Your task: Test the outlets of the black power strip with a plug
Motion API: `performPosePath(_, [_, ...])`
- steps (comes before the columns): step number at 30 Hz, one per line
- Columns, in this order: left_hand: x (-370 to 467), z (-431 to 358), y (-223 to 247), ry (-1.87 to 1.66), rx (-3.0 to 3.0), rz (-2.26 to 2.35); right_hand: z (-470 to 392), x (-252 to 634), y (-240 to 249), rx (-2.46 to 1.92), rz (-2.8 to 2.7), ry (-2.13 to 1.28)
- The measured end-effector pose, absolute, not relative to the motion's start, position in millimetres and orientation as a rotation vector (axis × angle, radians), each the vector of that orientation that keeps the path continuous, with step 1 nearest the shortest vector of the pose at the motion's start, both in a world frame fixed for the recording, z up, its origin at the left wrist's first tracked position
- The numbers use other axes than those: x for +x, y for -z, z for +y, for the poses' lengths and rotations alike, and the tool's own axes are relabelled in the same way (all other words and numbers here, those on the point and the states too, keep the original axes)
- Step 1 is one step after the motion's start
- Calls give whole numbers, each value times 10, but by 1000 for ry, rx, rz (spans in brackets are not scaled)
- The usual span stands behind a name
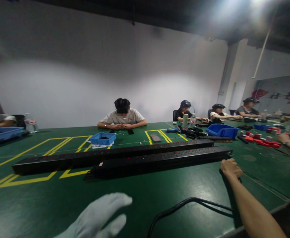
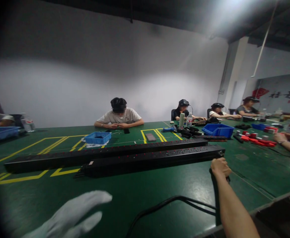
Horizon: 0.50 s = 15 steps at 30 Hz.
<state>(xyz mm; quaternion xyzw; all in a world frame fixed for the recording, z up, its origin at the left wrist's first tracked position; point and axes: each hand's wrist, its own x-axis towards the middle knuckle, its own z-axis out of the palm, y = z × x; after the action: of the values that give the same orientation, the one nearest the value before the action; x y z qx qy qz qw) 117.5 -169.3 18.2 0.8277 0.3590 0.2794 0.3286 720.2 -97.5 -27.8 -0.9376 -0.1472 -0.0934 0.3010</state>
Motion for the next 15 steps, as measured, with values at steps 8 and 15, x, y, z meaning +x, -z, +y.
performPosePath(8, [3055,-143,-394,-393,2898,1280,-861,7408,402,-2640,-511,86])
performPosePath(15, [4731,14,-22,-288,2929,1336,-843,7432,471,-2699,-546,114])
